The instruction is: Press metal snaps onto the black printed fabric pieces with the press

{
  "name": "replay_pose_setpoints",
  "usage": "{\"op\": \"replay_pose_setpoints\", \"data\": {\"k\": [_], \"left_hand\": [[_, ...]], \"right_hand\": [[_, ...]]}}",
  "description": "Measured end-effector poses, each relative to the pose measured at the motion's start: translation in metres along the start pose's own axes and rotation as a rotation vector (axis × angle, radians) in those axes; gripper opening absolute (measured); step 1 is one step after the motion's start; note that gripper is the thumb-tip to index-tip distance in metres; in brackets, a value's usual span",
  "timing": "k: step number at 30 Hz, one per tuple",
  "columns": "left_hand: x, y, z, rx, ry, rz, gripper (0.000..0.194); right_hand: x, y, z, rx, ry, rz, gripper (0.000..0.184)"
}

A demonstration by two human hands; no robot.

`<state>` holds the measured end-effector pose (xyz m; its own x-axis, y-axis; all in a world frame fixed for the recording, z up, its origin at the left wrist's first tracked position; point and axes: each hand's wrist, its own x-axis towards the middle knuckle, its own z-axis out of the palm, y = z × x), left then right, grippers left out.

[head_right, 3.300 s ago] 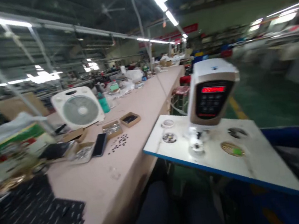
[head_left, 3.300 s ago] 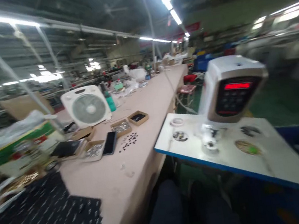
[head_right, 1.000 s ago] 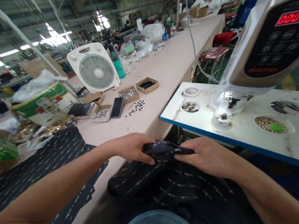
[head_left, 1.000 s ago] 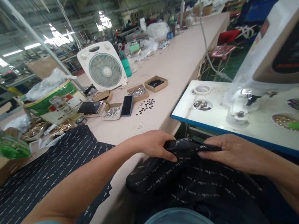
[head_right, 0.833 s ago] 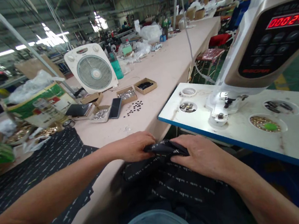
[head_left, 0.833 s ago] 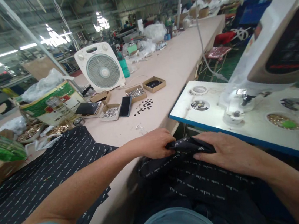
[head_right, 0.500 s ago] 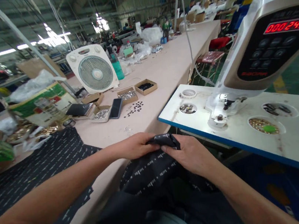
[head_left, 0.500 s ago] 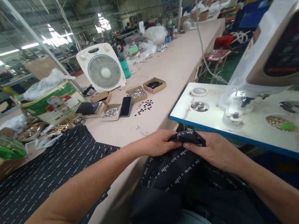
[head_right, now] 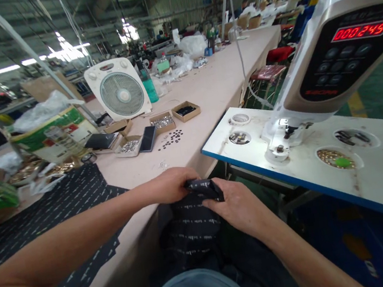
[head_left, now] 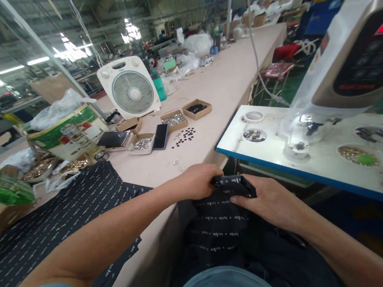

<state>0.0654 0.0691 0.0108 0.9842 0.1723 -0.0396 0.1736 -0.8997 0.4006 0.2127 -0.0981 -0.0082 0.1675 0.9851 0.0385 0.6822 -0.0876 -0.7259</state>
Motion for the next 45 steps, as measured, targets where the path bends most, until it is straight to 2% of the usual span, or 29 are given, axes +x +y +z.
{"op": "replay_pose_setpoints", "data": {"k": [3, 6, 8, 10, 13, 15, 18, 26, 32, 37, 40, 43, 45], "left_hand": [[-0.001, 0.002, 0.014, -0.065, 0.059, -0.052, 0.022], [-0.008, 0.003, 0.036, -0.294, 0.113, -0.091, 0.021], [-0.013, 0.004, 0.049, -0.450, 0.107, -0.123, 0.018], [-0.019, 0.006, 0.057, -0.611, 0.051, -0.164, 0.011], [-0.024, 0.009, 0.059, -0.884, -0.085, -0.210, 0.013], [-0.025, 0.011, 0.056, -1.051, -0.155, -0.240, 0.016], [-0.025, 0.010, 0.055, -1.193, -0.192, -0.289, 0.020], [-0.023, -0.003, 0.070, -1.336, -0.160, -0.295, 0.028], [-0.019, -0.004, 0.071, -1.518, -0.151, -0.340, 0.033], [-0.010, -0.005, 0.077, -1.476, -0.058, -0.368, 0.029], [-0.002, -0.011, 0.093, -1.409, -0.027, -0.334, 0.027], [0.004, -0.017, 0.114, -1.336, -0.016, -0.281, 0.024], [0.007, -0.020, 0.126, -1.245, -0.050, -0.271, 0.024]], "right_hand": [[-0.004, 0.004, 0.007, 0.006, -0.008, 0.010, 0.009], [-0.012, 0.011, 0.014, 0.032, -0.022, 0.043, 0.011], [-0.017, 0.017, 0.014, 0.122, -0.061, 0.084, 0.016], [-0.020, 0.021, 0.010, 0.247, -0.120, 0.143, 0.023], [-0.023, 0.023, 0.005, 0.420, -0.185, 0.238, 0.035], [-0.023, 0.022, 0.004, 0.496, -0.192, 0.281, 0.039], [-0.023, 0.019, 0.005, 0.529, -0.172, 0.309, 0.041], [-0.016, 0.016, 0.005, 0.469, -0.156, 0.306, 0.038], [-0.005, 0.022, 0.005, 0.340, -0.169, 0.328, 0.036], [0.005, 0.032, -0.010, 0.224, -0.260, 0.276, 0.039], [0.022, 0.036, -0.024, 0.185, -0.244, 0.213, 0.049], [0.053, 0.032, -0.028, 0.160, -0.098, 0.232, 0.053], [0.081, 0.028, -0.021, 0.130, -0.030, 0.240, 0.048]]}}
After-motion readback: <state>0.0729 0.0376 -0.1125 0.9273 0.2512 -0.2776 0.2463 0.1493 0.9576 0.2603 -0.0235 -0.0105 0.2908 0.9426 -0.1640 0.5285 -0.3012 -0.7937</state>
